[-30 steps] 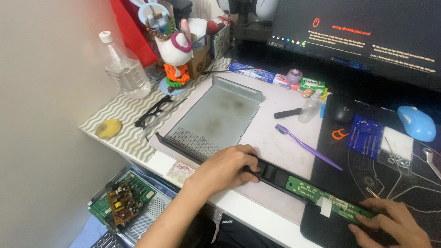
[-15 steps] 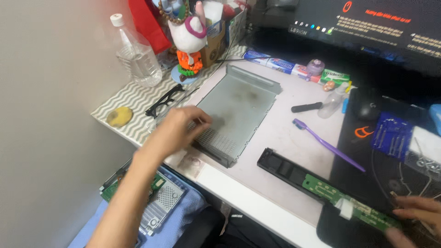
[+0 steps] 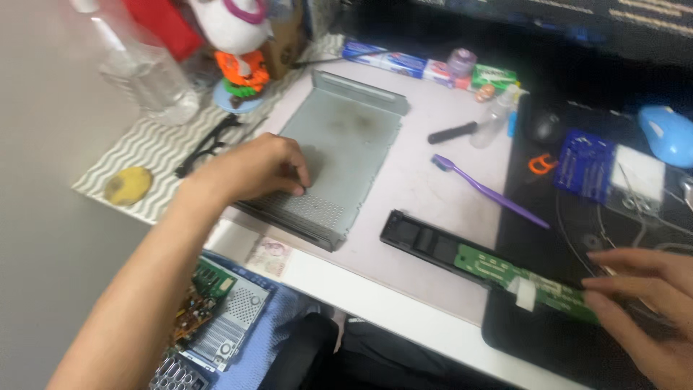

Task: The person removes various components from a black plastic housing, including a green circuit board with a ribbon cable, and then places a large green motherboard into a metal electronics chassis.

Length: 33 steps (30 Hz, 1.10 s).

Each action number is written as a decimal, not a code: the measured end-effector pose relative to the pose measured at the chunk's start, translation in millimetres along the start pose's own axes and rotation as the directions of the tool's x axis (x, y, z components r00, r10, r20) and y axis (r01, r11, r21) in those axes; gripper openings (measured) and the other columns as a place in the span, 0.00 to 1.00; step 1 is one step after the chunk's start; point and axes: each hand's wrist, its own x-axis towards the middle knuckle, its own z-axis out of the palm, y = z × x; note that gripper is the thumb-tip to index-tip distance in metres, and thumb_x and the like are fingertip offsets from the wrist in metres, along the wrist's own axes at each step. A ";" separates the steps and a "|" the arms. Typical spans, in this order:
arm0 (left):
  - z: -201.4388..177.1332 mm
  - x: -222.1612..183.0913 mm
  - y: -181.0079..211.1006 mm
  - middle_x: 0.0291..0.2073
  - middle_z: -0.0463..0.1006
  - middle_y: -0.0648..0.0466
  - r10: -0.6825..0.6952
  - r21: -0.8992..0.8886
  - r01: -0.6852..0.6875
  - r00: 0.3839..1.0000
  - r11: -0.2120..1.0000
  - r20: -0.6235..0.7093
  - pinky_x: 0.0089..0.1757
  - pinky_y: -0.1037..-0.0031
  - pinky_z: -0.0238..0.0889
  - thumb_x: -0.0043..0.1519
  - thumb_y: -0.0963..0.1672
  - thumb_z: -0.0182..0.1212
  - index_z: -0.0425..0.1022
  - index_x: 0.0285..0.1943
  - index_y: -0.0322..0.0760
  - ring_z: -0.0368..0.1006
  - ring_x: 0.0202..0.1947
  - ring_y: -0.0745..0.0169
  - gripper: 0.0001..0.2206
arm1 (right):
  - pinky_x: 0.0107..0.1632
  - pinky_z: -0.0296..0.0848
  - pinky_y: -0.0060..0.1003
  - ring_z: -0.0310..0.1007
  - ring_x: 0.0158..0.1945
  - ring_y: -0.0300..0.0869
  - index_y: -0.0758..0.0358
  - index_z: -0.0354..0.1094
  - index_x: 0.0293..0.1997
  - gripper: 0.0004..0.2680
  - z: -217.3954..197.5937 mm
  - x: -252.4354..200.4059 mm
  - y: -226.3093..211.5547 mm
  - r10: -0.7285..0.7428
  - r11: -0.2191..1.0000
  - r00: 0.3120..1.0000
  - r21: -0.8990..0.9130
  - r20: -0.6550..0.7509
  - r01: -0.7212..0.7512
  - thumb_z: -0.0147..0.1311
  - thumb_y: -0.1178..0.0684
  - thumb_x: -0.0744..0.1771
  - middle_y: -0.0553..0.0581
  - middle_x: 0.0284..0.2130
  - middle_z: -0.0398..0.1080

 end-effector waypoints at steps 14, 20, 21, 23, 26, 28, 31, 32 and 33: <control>0.2 12.2 -9.2 0.34 0.82 0.62 -0.033 0.152 0.005 0.982 0.988 0.186 0.41 0.69 0.67 0.58 0.45 0.66 0.81 0.35 0.53 0.78 0.35 0.62 0.01 | 0.58 0.71 0.33 0.77 0.49 0.38 0.55 0.77 0.40 0.06 -22.0 -3.5 -24.6 -0.101 0.959 0.988 0.253 -0.112 0.127 0.62 0.55 0.62 0.52 0.48 0.78; -13.1 -1.6 11.7 0.29 0.85 0.63 0.001 0.063 -0.005 0.998 0.998 0.068 0.41 0.75 0.69 0.57 0.41 0.66 0.82 0.32 0.48 0.79 0.32 0.68 0.04 | 0.63 0.72 0.46 0.74 0.57 0.45 0.52 0.76 0.50 0.19 6.1 -3.5 -19.5 -0.164 0.973 0.986 0.164 -0.010 0.164 0.70 0.46 0.56 0.51 0.54 0.74; -10.1 0.8 9.0 0.29 0.85 0.63 -0.031 0.069 0.027 0.998 0.997 0.061 0.41 0.75 0.69 0.57 0.41 0.66 0.82 0.32 0.48 0.79 0.32 0.68 0.04 | 0.63 0.72 0.46 0.74 0.57 0.45 0.52 0.76 0.50 0.19 8.5 -2.3 -21.3 -0.189 0.965 0.982 0.184 -0.011 0.188 0.70 0.46 0.56 0.51 0.54 0.74; -7.2 -6.2 -4.3 0.27 0.82 0.63 0.177 0.014 -0.177 0.984 0.984 -0.017 0.38 0.75 0.65 0.62 0.44 0.63 0.80 0.35 0.47 0.75 0.30 0.68 0.03 | 0.67 0.68 0.41 0.74 0.59 0.42 0.51 0.74 0.57 0.24 21.8 4.3 -29.9 -0.121 0.975 0.992 0.184 -0.014 0.122 0.68 0.45 0.56 0.50 0.56 0.75; -15.4 -29.8 1.3 0.28 0.82 0.58 0.239 0.074 -0.229 0.955 0.971 -0.175 0.37 0.70 0.65 0.62 0.39 0.62 0.79 0.36 0.43 0.76 0.28 0.59 0.04 | 0.69 0.63 0.42 0.73 0.60 0.46 0.56 0.73 0.59 0.25 68.7 2.7 11.3 -0.172 0.942 0.984 0.283 -0.056 0.181 0.67 0.47 0.56 0.53 0.56 0.76; -20.5 -62.4 4.2 0.31 0.82 0.55 0.180 0.026 -0.180 0.941 0.983 -0.285 0.37 0.70 0.67 0.64 0.37 0.60 0.78 0.39 0.38 0.77 0.31 0.59 0.04 | 0.68 0.65 0.43 0.73 0.60 0.49 0.61 0.73 0.61 0.26 83.2 5.9 22.9 -0.119 0.939 0.993 0.326 0.007 0.111 0.66 0.50 0.56 0.59 0.56 0.75; -20.8 -117.2 5.3 0.35 0.82 0.55 -0.047 -0.125 -0.019 0.865 0.992 -0.499 0.39 0.73 0.69 0.67 0.36 0.55 0.77 0.45 0.35 0.79 0.34 0.64 0.06 | 0.69 0.61 0.45 0.66 0.63 0.54 0.69 0.66 0.67 0.28 135.2 -3.4 61.3 0.046 0.878 0.996 0.473 0.075 -0.076 0.62 0.57 0.58 0.67 0.60 0.66; -20.7 -135.2 5.2 0.34 0.81 0.58 -0.224 -0.239 0.100 0.784 0.966 -0.579 0.41 0.74 0.69 0.70 0.37 0.52 0.77 0.47 0.37 0.79 0.34 0.69 0.07 | 0.70 0.56 0.46 0.59 0.66 0.56 0.72 0.61 0.72 0.30 160.1 -7.7 77.6 0.146 0.790 0.984 0.588 0.099 -0.176 0.59 0.63 0.59 0.70 0.65 0.59; -9.7 -155.2 -9.8 0.34 0.81 0.58 -0.229 -0.233 0.109 0.779 0.966 -0.584 0.41 0.74 0.69 0.70 0.37 0.52 0.77 0.47 0.37 0.79 0.34 0.69 0.07 | 0.70 0.56 0.46 0.59 0.66 0.56 0.72 0.61 0.72 0.30 180.3 -6.1 94.2 0.136 0.786 0.986 0.596 0.097 -0.167 0.59 0.63 0.59 0.70 0.65 0.59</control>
